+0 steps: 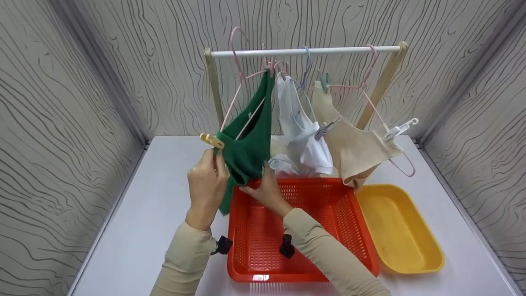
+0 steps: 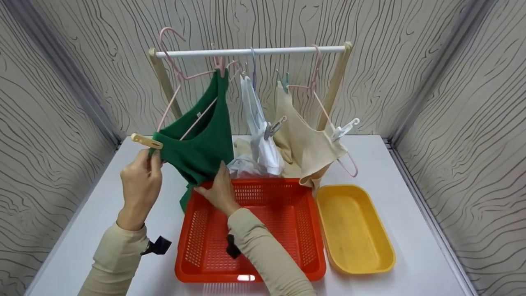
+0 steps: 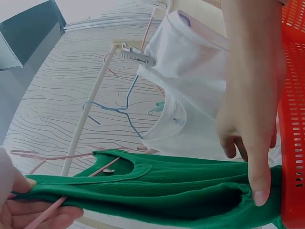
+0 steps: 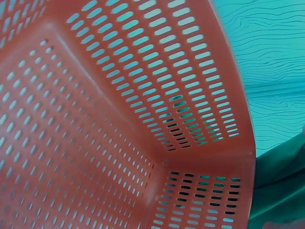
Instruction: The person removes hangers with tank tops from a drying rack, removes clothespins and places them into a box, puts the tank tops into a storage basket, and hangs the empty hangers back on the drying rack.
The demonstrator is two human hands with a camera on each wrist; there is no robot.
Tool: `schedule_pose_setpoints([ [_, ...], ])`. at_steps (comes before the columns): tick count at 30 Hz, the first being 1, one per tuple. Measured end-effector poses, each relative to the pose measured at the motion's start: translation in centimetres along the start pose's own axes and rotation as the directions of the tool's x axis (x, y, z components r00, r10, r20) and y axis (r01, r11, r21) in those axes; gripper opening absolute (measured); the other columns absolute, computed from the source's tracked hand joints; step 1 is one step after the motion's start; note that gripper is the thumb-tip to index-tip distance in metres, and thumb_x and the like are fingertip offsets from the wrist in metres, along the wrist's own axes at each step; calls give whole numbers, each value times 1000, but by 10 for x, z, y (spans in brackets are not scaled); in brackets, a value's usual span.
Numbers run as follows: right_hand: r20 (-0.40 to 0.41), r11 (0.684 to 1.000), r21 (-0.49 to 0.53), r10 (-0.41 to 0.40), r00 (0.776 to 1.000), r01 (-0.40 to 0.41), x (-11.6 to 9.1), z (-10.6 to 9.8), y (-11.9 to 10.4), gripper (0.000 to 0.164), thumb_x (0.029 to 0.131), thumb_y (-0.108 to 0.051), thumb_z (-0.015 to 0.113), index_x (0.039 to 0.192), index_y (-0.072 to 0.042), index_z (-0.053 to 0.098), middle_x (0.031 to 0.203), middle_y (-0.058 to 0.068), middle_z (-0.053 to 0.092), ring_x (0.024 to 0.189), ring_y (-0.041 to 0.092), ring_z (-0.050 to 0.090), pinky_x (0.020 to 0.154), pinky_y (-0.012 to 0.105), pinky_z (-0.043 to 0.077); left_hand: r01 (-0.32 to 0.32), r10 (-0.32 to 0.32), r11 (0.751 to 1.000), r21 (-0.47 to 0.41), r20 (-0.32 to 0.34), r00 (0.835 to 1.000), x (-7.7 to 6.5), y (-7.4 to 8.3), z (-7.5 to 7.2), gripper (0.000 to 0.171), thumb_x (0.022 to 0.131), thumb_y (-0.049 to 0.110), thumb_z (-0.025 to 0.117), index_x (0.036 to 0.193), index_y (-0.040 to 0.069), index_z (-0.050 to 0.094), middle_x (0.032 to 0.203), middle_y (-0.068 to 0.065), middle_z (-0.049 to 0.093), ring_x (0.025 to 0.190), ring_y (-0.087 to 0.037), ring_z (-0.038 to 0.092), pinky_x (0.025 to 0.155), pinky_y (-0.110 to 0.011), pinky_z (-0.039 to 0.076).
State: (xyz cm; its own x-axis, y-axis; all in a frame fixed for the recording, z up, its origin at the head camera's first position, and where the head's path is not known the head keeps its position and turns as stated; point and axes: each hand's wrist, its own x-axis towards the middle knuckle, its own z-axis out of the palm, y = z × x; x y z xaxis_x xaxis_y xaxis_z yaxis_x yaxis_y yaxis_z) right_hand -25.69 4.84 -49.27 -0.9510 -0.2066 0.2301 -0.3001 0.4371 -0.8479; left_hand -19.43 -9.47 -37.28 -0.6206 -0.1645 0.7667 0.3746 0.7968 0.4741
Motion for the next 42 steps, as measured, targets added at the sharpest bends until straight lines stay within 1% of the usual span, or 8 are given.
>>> schedule_pose_setpoints([
  [4,-24,996,71,-49,999,50,5,3,1,86,84,-24,75,147,-11,19,145,10,41,132,28,44,118,47,34,-1,1,1000,-15,-3,1000,-3,0,-1,17,94,4,52,78,-2,56,52,-8,46,44,-11,37,44,-17,27],
  [12,-89,984,155,-73,993,86,14,4,8,84,84,-12,72,146,2,18,146,22,35,133,36,39,119,54,30,10,-10,999,-33,18,1000,-7,3,-9,17,94,5,54,79,-2,58,50,-7,45,44,-8,33,44,-16,26],
  [18,-127,972,206,-89,988,114,29,3,16,84,80,-9,73,144,5,21,144,23,38,129,36,41,118,54,31,3,-2,999,-33,25,1000,-8,3,-10,14,93,4,54,82,-2,59,54,-10,54,46,-12,44,45,-19,35],
  [26,-150,874,386,-255,955,294,51,-2,28,103,68,-8,81,145,3,15,145,22,35,129,30,38,119,53,28,42,-39,998,-47,64,997,-9,4,-11,14,94,6,54,84,-2,61,56,-11,57,48,-13,48,46,-19,38],
  [28,-127,874,408,-231,965,263,53,-3,29,110,66,-12,85,146,1,10,147,21,31,133,31,34,121,53,24,50,-46,998,-50,69,997,-9,4,-12,14,94,6,54,85,-2,61,56,-11,57,48,-12,47,46,-18,37],
  [33,-62,922,380,-57,996,76,52,-6,25,132,61,-20,90,150,-6,-6,156,18,16,142,34,22,124,54,15,60,-54,996,-68,88,995,-8,4,-13,14,94,6,54,85,-2,61,57,-11,58,49,-12,46,47,-17,35],
  [38,-15,938,338,87,996,-77,51,-7,20,141,60,-17,91,150,-8,-17,159,17,8,145,34,17,125,54,12,100,-87,990,-97,131,988,-9,4,-14,15,95,8,54,85,-1,61,56,-10,56,50,-9,43,47,-15,34],
  [42,11,936,333,115,993,-112,51,-7,17,136,61,-13,88,150,-8,-15,158,16,15,144,33,19,125,55,8,109,-95,989,-102,135,986,-11,3,-14,16,95,8,54,84,-1,61,54,-9,52,50,-7,38,46,-15,31],
])
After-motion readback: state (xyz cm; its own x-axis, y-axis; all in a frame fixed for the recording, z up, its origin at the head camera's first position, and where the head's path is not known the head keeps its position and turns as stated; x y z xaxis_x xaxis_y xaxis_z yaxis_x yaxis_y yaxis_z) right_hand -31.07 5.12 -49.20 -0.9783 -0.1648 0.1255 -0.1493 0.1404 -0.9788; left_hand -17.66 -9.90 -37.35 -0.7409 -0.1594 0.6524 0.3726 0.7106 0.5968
